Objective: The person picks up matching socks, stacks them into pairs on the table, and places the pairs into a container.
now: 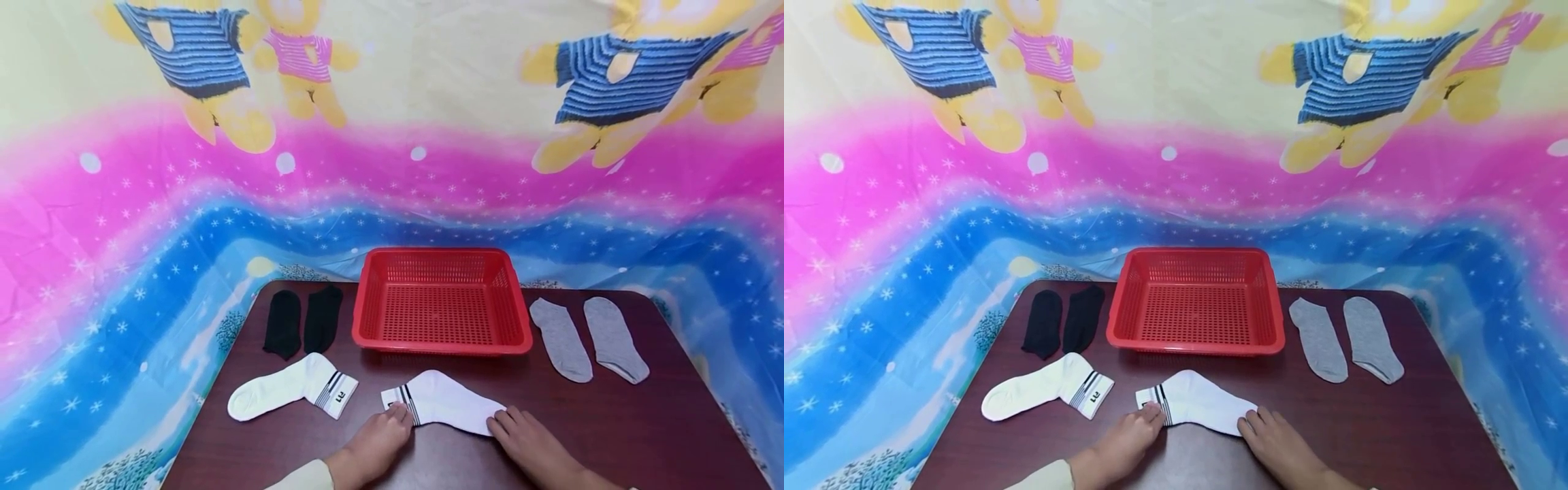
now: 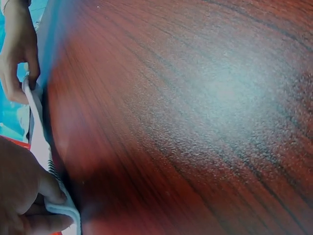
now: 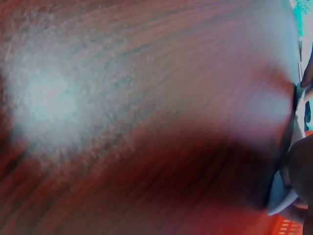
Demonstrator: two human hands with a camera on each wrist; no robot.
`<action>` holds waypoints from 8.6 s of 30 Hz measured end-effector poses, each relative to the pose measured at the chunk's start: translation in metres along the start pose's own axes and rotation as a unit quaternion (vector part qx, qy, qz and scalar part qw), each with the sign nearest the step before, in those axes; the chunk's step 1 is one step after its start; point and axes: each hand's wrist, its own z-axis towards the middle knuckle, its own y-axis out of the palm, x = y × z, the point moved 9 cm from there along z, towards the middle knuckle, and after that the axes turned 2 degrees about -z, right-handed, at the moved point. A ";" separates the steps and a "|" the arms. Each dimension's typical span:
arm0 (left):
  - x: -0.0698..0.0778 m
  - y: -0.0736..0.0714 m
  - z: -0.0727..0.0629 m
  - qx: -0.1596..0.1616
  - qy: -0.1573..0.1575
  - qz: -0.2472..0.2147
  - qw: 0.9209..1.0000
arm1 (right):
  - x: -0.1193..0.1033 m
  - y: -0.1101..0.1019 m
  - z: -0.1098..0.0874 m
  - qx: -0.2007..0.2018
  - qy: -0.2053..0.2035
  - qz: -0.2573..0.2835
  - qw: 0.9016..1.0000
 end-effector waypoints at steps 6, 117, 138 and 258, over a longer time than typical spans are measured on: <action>-0.002 -0.005 -0.003 0.025 0.009 0.013 1.000 | 0.007 -0.014 -0.005 0.035 0.002 0.070 0.997; -0.080 0.026 0.027 0.045 -0.227 -0.209 0.950 | 0.114 0.051 0.003 0.007 0.452 0.440 0.776; -0.171 -0.052 -0.082 0.060 -0.419 -0.239 0.874 | -0.008 -0.037 0.094 0.148 0.052 0.345 0.926; -0.141 -0.005 -0.066 -0.018 -0.412 -0.569 0.712 | 0.034 -0.003 0.051 0.000 0.189 0.730 0.657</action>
